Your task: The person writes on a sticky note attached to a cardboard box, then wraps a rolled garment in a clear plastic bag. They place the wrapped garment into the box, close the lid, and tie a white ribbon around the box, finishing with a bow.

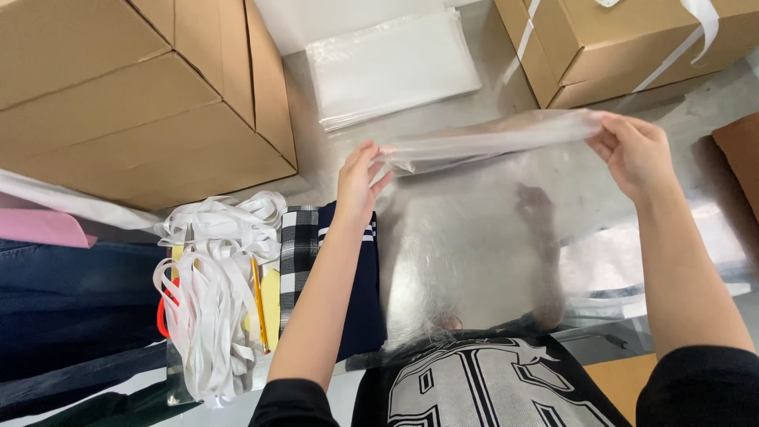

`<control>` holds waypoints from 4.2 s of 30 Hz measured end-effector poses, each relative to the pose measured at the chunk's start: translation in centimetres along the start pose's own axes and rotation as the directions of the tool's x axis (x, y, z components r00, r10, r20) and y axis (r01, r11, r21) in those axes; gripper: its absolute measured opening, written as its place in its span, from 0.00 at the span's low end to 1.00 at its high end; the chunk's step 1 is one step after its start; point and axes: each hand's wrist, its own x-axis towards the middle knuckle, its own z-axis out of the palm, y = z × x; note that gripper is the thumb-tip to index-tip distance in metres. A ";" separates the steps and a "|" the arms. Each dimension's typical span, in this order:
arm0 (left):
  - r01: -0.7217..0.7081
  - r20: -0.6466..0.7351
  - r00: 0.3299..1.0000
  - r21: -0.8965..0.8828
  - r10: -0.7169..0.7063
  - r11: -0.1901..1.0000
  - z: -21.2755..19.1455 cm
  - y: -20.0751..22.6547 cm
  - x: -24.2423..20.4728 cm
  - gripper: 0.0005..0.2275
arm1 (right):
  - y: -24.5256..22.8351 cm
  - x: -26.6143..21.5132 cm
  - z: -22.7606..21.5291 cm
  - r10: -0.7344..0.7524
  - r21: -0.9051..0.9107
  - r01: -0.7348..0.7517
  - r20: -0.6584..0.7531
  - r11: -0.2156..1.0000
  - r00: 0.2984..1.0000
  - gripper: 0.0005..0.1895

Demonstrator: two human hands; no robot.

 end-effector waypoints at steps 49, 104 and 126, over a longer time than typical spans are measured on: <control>0.138 0.073 0.983 0.315 -0.169 0.939 -1.2 -9.7 -1.1 0.31 | 5.1 -6.0 2.3 0.349 -0.280 -0.353 -0.065 0.893 0.935 0.38; -0.380 -0.347 0.873 -0.043 0.343 0.924 -7.8 -4.6 5.6 0.08 | 5.7 -5.5 10.2 -0.283 -0.698 0.294 0.135 0.653 0.950 0.15; -0.529 -0.227 0.849 -0.364 0.478 0.767 -14.9 21.6 -3.1 0.35 | -11.2 -14.5 40.3 -0.308 -0.340 0.660 0.682 0.669 0.664 0.19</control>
